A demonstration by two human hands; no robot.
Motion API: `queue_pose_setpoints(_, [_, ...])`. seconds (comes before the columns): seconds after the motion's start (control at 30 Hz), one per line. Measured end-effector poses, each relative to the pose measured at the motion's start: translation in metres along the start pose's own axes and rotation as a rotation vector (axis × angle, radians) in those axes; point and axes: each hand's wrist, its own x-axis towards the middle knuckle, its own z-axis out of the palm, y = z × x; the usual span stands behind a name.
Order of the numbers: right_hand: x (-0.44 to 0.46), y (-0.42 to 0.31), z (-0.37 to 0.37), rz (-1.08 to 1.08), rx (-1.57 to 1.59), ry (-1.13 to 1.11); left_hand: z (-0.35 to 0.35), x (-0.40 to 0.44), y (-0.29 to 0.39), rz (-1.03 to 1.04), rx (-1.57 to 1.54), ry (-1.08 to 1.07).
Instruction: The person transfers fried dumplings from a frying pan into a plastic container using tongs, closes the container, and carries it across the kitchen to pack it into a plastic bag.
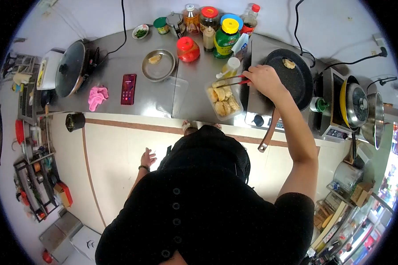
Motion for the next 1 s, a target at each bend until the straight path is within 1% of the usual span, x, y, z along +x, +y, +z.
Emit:
queue_pose_setpoints(0.07, [0.004,0.001,-0.002,-0.016,-0.011,0.017,0.001,0.003,0.0,0.016,0.001,-0.003])
queue_pose_setpoints(0.13, [-0.001,-0.002,-0.015,-0.008,-0.006,0.049,0.004,0.004,0.003,0.053,-0.093,0.026])
queue_pose_setpoints(0.2, [-0.011,-0.003,-0.03,-0.002,-0.003,0.075,0.005,0.005,0.004,0.086,-0.098,0.017])
queue_pose_setpoints(0.27, [-0.019,-0.003,-0.039,0.111,-0.01,0.024,0.007,0.004,0.007,0.085,-0.101,0.012])
queue_pose_setpoints(0.4, [-0.026,-0.006,-0.022,0.126,-0.011,0.08,0.01,0.006,0.006,0.061,-0.068,0.022])
queue_pose_setpoints(0.47, [-0.024,-0.008,-0.005,0.09,0.001,0.097,0.007,0.011,0.004,0.047,-0.028,-0.034])
queue_pose_setpoints(0.53, [-0.025,-0.008,0.004,0.094,-0.002,0.124,0.008,0.011,0.008,0.047,-0.049,-0.009])
queue_pose_setpoints(0.63, [-0.028,-0.01,-0.004,0.142,0.004,0.129,0.007,0.009,0.016,0.058,0.019,-0.026])
queue_pose_setpoints(0.7, [-0.032,-0.014,-0.017,0.22,0.021,0.152,0.006,0.01,0.02,0.086,0.023,-0.015])
queue_pose_setpoints(0.83, [-0.031,-0.014,0.003,0.187,-0.012,0.132,0.006,0.014,0.023,0.105,0.036,-0.027])
queue_pose_setpoints(0.9, [-0.025,-0.015,0.017,0.102,-0.007,0.139,0.008,0.013,0.026,0.124,0.076,-0.047])
queue_pose_setpoints(0.93, [-0.022,-0.014,0.02,0.105,-0.006,0.14,0.009,0.01,0.028,0.125,0.079,-0.047])
queue_pose_setpoints(1.0, [-0.016,-0.013,0.021,0.124,-0.027,0.042,0.013,0.007,0.03,0.115,0.011,-0.04])
